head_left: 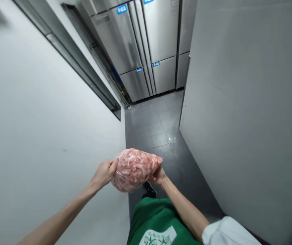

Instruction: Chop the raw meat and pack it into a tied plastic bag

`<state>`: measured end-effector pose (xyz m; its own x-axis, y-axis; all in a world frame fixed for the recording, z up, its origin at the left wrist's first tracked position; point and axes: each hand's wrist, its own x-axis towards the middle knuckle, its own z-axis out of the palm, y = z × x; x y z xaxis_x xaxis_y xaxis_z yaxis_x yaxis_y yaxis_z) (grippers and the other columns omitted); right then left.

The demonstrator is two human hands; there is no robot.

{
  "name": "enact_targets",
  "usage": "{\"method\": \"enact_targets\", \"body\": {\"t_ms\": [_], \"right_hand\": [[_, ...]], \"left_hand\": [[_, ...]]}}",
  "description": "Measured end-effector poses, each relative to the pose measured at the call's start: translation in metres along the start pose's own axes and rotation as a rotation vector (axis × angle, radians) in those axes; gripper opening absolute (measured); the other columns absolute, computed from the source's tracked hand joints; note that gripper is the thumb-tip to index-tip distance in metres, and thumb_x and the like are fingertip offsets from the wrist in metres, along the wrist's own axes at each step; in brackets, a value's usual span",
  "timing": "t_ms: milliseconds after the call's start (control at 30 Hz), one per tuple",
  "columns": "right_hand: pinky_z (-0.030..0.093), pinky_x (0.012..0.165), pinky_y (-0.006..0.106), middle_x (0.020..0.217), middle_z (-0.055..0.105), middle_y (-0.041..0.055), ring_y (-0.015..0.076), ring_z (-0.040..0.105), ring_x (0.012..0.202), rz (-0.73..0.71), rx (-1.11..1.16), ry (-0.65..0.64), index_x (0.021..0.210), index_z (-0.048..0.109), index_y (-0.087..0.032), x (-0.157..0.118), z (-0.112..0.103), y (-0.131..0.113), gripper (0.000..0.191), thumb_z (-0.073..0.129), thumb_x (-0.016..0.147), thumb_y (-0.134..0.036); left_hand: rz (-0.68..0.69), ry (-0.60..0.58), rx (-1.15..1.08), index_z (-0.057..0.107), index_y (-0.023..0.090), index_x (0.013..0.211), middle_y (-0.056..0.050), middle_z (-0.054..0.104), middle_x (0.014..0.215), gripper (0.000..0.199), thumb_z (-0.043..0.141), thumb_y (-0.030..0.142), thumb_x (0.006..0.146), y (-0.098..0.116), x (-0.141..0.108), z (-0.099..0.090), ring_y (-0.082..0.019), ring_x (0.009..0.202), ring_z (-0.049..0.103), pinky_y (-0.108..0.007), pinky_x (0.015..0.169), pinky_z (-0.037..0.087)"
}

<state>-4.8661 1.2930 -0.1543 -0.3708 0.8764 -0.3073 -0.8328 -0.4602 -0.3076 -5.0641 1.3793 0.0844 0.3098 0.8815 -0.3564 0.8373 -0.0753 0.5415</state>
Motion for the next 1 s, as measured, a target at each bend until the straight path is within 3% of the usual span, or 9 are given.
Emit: {"method": "enact_targets", "body": {"t_ms": [67, 133, 233, 333, 400, 567, 733, 867, 1000], "right_hand": [[0.03, 0.035, 0.017, 0.037, 0.039, -0.0058, 0.0069, 0.025, 0.033, -0.012, 0.108, -0.017, 0.066, 0.057, -0.02, 0.057, 0.006, -0.04, 0.061, 0.045, 0.092, -0.073], [0.026, 0.034, 0.016, 0.036, 0.037, -0.0064, 0.0061, 0.021, 0.032, -0.076, 0.18, 0.033, 0.061, 0.053, -0.02, 0.109, 0.013, -0.08, 0.06, 0.044, 0.094, -0.07], [0.043, 0.044, 0.023, 0.044, 0.052, -0.0018, 0.0113, 0.042, 0.038, -0.264, 0.193, 0.152, 0.067, 0.061, -0.021, 0.172, 0.022, -0.136, 0.063, 0.043, 0.093, -0.075], [0.058, 0.076, 0.039, 0.082, 0.077, 0.0063, 0.0227, 0.072, 0.079, -0.522, 0.175, 0.222, 0.097, 0.073, -0.023, 0.223, 0.033, -0.183, 0.063, 0.046, 0.09, -0.079], [0.055, 0.097, 0.047, 0.107, 0.079, 0.0093, 0.0276, 0.071, 0.108, -0.628, 0.145, 0.22, 0.11, 0.073, -0.025, 0.257, 0.038, -0.215, 0.067, 0.051, 0.085, -0.083], [0.049, 0.107, 0.054, 0.123, 0.074, 0.0148, 0.0329, 0.064, 0.126, -0.645, 0.089, 0.146, 0.116, 0.074, -0.023, 0.349, 0.014, -0.327, 0.088, 0.048, 0.074, -0.097], [0.048, 0.108, 0.055, 0.119, 0.076, 0.0127, 0.0312, 0.065, 0.125, -0.653, 0.051, 0.323, 0.12, 0.072, -0.023, 0.4, -0.027, -0.474, 0.077, 0.06, 0.077, -0.086], [0.044, 0.113, 0.053, 0.117, 0.076, 0.0121, 0.0308, 0.065, 0.126, -0.765, 0.062, 0.396, 0.117, 0.073, -0.023, 0.415, -0.025, -0.574, 0.07, 0.059, 0.082, -0.082], [0.043, 0.116, 0.049, 0.115, 0.077, 0.0111, 0.0293, 0.066, 0.125, -0.987, 0.159, 0.431, 0.112, 0.075, -0.022, 0.433, -0.015, -0.65, 0.063, 0.058, 0.087, -0.077]], "left_hand": [[0.032, -0.046, 0.025, 0.029, 0.024, 0.059, 0.001, 0.026, 0.06, 0.051, 0.035, 0.071, 0.077, 0.005, 0.059, -0.026, -0.013, 0.057, 0.027, -0.028, 0.056, 0.022], [0.097, -0.085, 0.056, 0.028, 0.024, 0.06, 0.001, 0.026, 0.061, 0.051, 0.034, 0.071, 0.077, 0.016, 0.114, -0.051, -0.013, 0.058, 0.027, -0.029, 0.056, 0.022], [0.215, -0.178, 0.084, 0.03, 0.023, 0.061, 0.0, 0.029, 0.062, 0.052, 0.034, 0.072, 0.079, 0.041, 0.194, -0.092, -0.014, 0.06, 0.03, -0.029, 0.058, 0.026], [0.324, -0.261, 0.143, 0.032, 0.023, 0.062, 0.0, 0.031, 0.063, 0.053, 0.034, 0.072, 0.08, 0.077, 0.279, -0.128, -0.014, 0.061, 0.031, -0.029, 0.059, 0.027], [0.416, -0.278, 0.212, 0.031, 0.023, 0.06, 0.0, 0.03, 0.061, 0.053, 0.033, 0.071, 0.081, 0.105, 0.339, -0.143, -0.014, 0.06, 0.031, -0.03, 0.059, 0.026], [0.583, -0.339, 0.346, 0.026, 0.024, 0.057, 0.001, 0.028, 0.056, 0.053, 0.03, 0.071, 0.081, 0.166, 0.504, -0.137, -0.013, 0.056, 0.026, -0.031, 0.057, 0.021], [0.578, -0.399, 0.239, 0.025, 0.025, 0.06, 0.002, 0.023, 0.061, 0.06, 0.028, 0.082, 0.079, 0.221, 0.66, -0.125, -0.013, 0.059, 0.024, -0.031, 0.057, 0.021], [0.635, -0.479, 0.185, 0.026, 0.025, 0.062, 0.002, 0.022, 0.063, 0.064, 0.024, 0.087, 0.079, 0.292, 0.748, -0.129, -0.013, 0.06, 0.025, -0.031, 0.057, 0.022], [0.839, -0.5, 0.311, 0.026, 0.025, 0.061, 0.002, 0.025, 0.06, 0.058, 0.027, 0.076, 0.087, 0.378, 0.809, -0.127, -0.013, 0.057, 0.025, -0.032, 0.058, 0.021]]}}
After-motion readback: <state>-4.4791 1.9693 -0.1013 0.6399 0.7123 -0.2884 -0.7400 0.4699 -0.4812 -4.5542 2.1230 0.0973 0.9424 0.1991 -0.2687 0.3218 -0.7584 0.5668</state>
